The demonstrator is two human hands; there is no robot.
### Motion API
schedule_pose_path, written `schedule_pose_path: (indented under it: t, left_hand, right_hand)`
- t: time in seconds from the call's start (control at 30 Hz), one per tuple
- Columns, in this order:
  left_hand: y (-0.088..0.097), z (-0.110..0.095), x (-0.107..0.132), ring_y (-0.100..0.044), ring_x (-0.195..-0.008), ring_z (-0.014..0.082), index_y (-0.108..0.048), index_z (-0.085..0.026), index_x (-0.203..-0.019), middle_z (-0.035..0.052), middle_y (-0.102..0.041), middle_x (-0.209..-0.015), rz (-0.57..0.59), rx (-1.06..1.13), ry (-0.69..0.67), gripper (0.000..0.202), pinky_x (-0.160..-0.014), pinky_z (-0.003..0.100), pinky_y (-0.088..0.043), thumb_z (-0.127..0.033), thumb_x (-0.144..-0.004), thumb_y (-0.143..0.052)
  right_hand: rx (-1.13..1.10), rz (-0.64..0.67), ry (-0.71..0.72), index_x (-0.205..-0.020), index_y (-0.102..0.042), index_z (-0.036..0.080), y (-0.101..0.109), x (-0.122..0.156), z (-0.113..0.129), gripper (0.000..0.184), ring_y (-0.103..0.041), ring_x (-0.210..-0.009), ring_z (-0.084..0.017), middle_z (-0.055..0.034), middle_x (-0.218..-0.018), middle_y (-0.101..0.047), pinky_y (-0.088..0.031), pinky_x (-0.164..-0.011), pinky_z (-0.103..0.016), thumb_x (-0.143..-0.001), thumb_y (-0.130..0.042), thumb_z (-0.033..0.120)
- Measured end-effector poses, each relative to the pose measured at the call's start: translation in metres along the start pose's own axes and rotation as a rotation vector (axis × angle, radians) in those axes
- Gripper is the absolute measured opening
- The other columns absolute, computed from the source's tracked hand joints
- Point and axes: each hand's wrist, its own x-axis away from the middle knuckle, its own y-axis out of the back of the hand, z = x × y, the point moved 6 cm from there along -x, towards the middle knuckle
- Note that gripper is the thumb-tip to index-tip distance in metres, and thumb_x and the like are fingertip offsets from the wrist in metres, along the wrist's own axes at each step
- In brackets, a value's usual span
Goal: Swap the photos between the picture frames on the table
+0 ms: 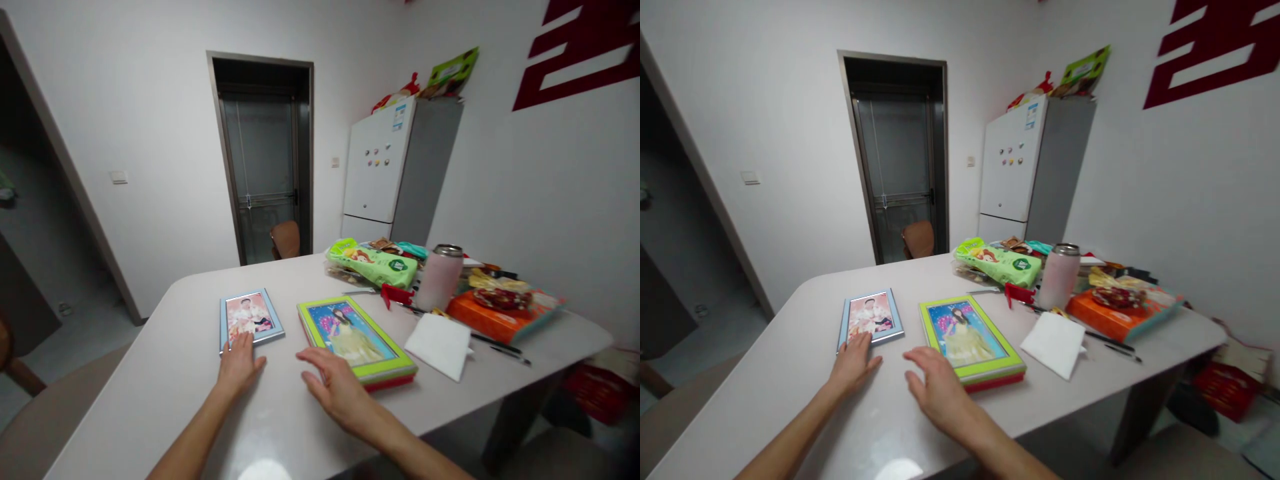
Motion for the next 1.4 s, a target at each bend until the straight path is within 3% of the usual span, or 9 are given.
schedule_pose_path:
  t: [0.2, 0.47, 0.63, 0.77, 0.9, 1.03, 1.1, 1.23, 1.4]
  left_hand:
    - [0.003, 0.003, 0.053, -0.032, -0.115, 0.0274, -0.044, -0.011, -0.108, 0.0143, -0.047, -0.114, 0.096, -0.121, -0.160, 0.043, -0.094, 0.039, -0.025, -0.033, -0.070, -0.047]
    - [-0.002, -0.026, 0.145, -0.048, -0.094, 0.0295, -0.044, -0.012, -0.109, 0.0135, -0.053, -0.099, -0.159, -0.184, -0.493, 0.057, -0.080, 0.043, -0.040, -0.052, -0.069, -0.049]
    - [-0.014, -0.040, 0.158, -0.052, -0.080, 0.0238, -0.043, -0.014, -0.110, 0.0107, -0.053, -0.090, -0.243, -0.136, -0.579, 0.042, -0.068, 0.036, -0.045, -0.039, -0.076, -0.048]
    - [0.007, -0.044, 0.152, -0.052, -0.074, 0.0194, -0.045, -0.018, -0.107, 0.0056, -0.054, -0.082, -0.272, -0.033, -0.641, 0.032, -0.063, 0.030, -0.045, -0.034, -0.079, -0.046]
    - [0.068, -0.047, 0.142, -0.052, -0.076, 0.0192, -0.040, -0.020, -0.115, 0.0050, -0.052, -0.085, -0.444, 0.106, -0.456, 0.040, -0.066, 0.031, -0.047, -0.037, -0.079, -0.045]
    - [0.109, -0.030, 0.141, -0.054, -0.066, 0.0151, -0.038, -0.022, -0.117, 0.0045, -0.051, -0.091, -0.523, 0.330, -0.049, 0.048, -0.039, 0.019, -0.046, -0.042, -0.075, -0.048]
    - [0.110, -0.016, 0.146, -0.056, -0.065, 0.0142, -0.036, -0.022, -0.119, 0.0061, -0.050, -0.104, -0.506, 0.464, 0.092, 0.053, -0.037, 0.018, -0.046, -0.044, -0.073, -0.050]
    - [0.085, 0.022, 0.161, -0.059, -0.081, 0.0192, -0.030, -0.019, -0.122, 0.0080, -0.050, -0.112, -0.406, 0.597, 0.291, 0.055, -0.059, 0.026, -0.051, -0.042, -0.074, -0.047]
    - [0.047, 0.055, 0.175, -0.044, -0.108, 0.0221, -0.028, -0.013, -0.123, 0.0105, -0.045, -0.121, -0.276, 0.590, 0.348, 0.053, -0.088, 0.035, -0.039, -0.036, -0.077, -0.041]
  right_hand:
    - [0.102, 0.024, -0.067, -0.112, -0.044, 0.009, -0.054, 0.012, 0.010, 0.043, -0.043, -0.102, -0.022, -0.0140, -0.109, -0.050, -0.034, -0.087, -0.035, -0.072, -0.047, 0.023]
    - [0.174, 0.046, -0.152, -0.113, -0.039, 0.013, -0.061, 0.032, 0.009, 0.042, -0.045, -0.095, -0.022, -0.0106, -0.098, -0.054, -0.034, -0.081, -0.037, -0.074, -0.044, 0.027]
    - [0.096, 0.044, -0.167, -0.116, -0.038, 0.013, -0.052, 0.042, 0.017, 0.042, -0.050, -0.091, -0.020, -0.0101, -0.098, -0.057, -0.038, -0.078, -0.033, -0.075, -0.042, 0.024]
    - [-0.045, -0.035, -0.163, -0.117, -0.039, 0.013, -0.043, 0.042, 0.017, 0.042, -0.050, -0.095, -0.019, -0.0100, -0.106, -0.055, -0.039, -0.081, -0.031, -0.077, -0.041, 0.025]
    - [-0.193, -0.134, -0.104, -0.117, -0.041, 0.012, -0.043, 0.034, 0.027, 0.041, -0.046, -0.103, -0.017, -0.0106, -0.113, -0.052, -0.036, -0.088, -0.031, -0.080, -0.038, 0.029]
    - [-0.234, -0.045, 0.049, -0.117, -0.041, 0.015, -0.055, 0.022, 0.053, 0.041, -0.043, -0.106, -0.015, -0.0089, -0.115, -0.050, -0.034, -0.091, -0.031, -0.079, -0.039, 0.031]
    - [-0.204, 0.040, 0.116, -0.116, -0.042, 0.016, -0.064, 0.020, 0.064, 0.042, -0.042, -0.106, -0.016, -0.0085, -0.115, -0.050, -0.034, -0.091, -0.033, -0.078, -0.042, 0.032]
    - [-0.075, 0.196, 0.150, -0.111, -0.048, 0.017, -0.083, 0.025, 0.065, 0.042, -0.043, -0.103, -0.019, -0.0095, -0.112, -0.050, -0.035, -0.089, -0.036, -0.072, -0.049, 0.032]
    - [0.090, 0.236, 0.167, -0.109, -0.050, 0.020, -0.092, 0.036, 0.046, 0.041, -0.041, -0.104, -0.022, -0.0101, -0.114, -0.048, -0.034, -0.088, -0.040, -0.070, -0.051, 0.029]
